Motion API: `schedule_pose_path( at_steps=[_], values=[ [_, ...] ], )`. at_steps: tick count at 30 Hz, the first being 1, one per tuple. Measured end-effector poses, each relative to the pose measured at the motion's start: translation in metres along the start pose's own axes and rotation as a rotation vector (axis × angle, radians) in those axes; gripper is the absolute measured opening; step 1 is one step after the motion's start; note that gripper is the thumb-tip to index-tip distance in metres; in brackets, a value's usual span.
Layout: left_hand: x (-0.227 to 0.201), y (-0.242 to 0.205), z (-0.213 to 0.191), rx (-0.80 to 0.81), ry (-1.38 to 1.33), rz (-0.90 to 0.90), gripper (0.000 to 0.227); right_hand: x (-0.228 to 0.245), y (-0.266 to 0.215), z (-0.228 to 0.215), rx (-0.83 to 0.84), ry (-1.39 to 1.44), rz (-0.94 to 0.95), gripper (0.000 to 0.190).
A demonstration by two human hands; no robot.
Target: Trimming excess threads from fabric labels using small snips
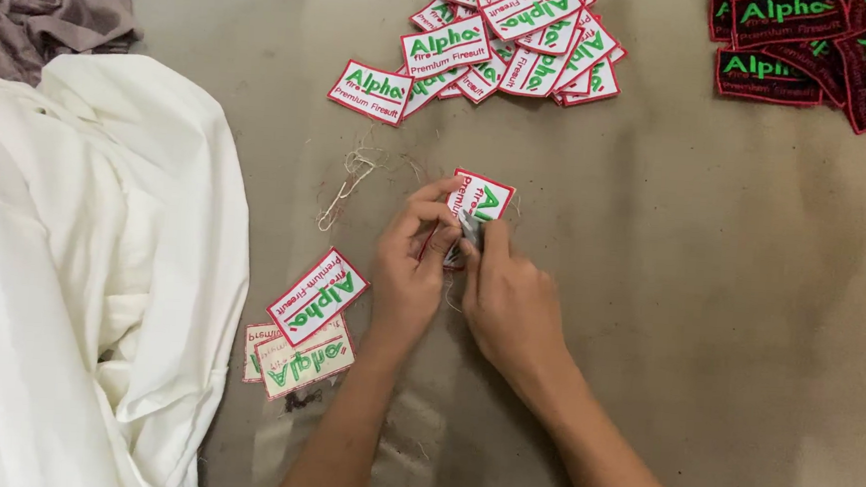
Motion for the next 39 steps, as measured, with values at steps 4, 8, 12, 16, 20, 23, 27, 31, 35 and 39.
schedule_pose_path(
  at_steps=[4, 8, 12, 16, 20, 23, 27, 31, 35, 39],
  values=[
    [0.016, -0.003, -0.001, -0.023, -0.062, -0.008, 0.009, 0.001, 0.0, -0.003, -0.006, 0.118, -0.033, 0.027],
    [0.022, -0.002, -0.002, -0.053, -0.244, -0.026, 0.009, -0.01, 0.005, -0.005, -0.14, 0.343, 0.013, 0.024],
    [0.025, -0.003, -0.001, -0.082, -0.443, -0.006, 0.015, -0.039, 0.014, 0.006, -0.21, 0.646, -0.007, 0.027],
    [0.026, -0.002, -0.001, -0.082, -0.641, -0.074, 0.016, -0.048, 0.019, -0.009, -0.201, 0.732, -0.128, 0.022],
    [0.046, -0.004, -0.004, -0.15, -0.723, -0.276, 0.038, -0.037, 0.015, -0.028, -0.221, 0.582, -0.154, 0.025],
    [0.069, -0.009, -0.002, -0.101, -0.547, -0.389, 0.036, -0.037, 0.014, -0.026, -0.241, 0.451, -0.173, 0.027],
    [0.095, -0.015, -0.005, -0.139, -0.354, -0.455, 0.027, -0.025, 0.014, -0.032, -0.32, 0.169, -0.253, 0.032],
    [0.05, -0.007, -0.006, -0.226, -0.382, -0.464, 0.027, -0.006, 0.0, -0.033, -0.242, 0.053, -0.285, 0.036],
    [0.043, -0.004, -0.006, -0.249, -0.449, -0.402, 0.025, -0.015, 0.002, -0.014, -0.273, -0.249, -0.3, 0.025],
    [0.056, -0.007, -0.005, -0.188, -0.463, -0.342, 0.026, -0.009, 0.005, -0.02, -0.216, -0.277, -0.24, 0.026]
  ],
)
Point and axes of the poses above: each hand's wrist, its own y-axis towards the middle knuckle, its own z-axis out of the palm, x = y × z, the point moved 4 cm from there along y, towards the middle knuckle, and after that the axes turned 11 degrees about x, right-handed, at the moved point
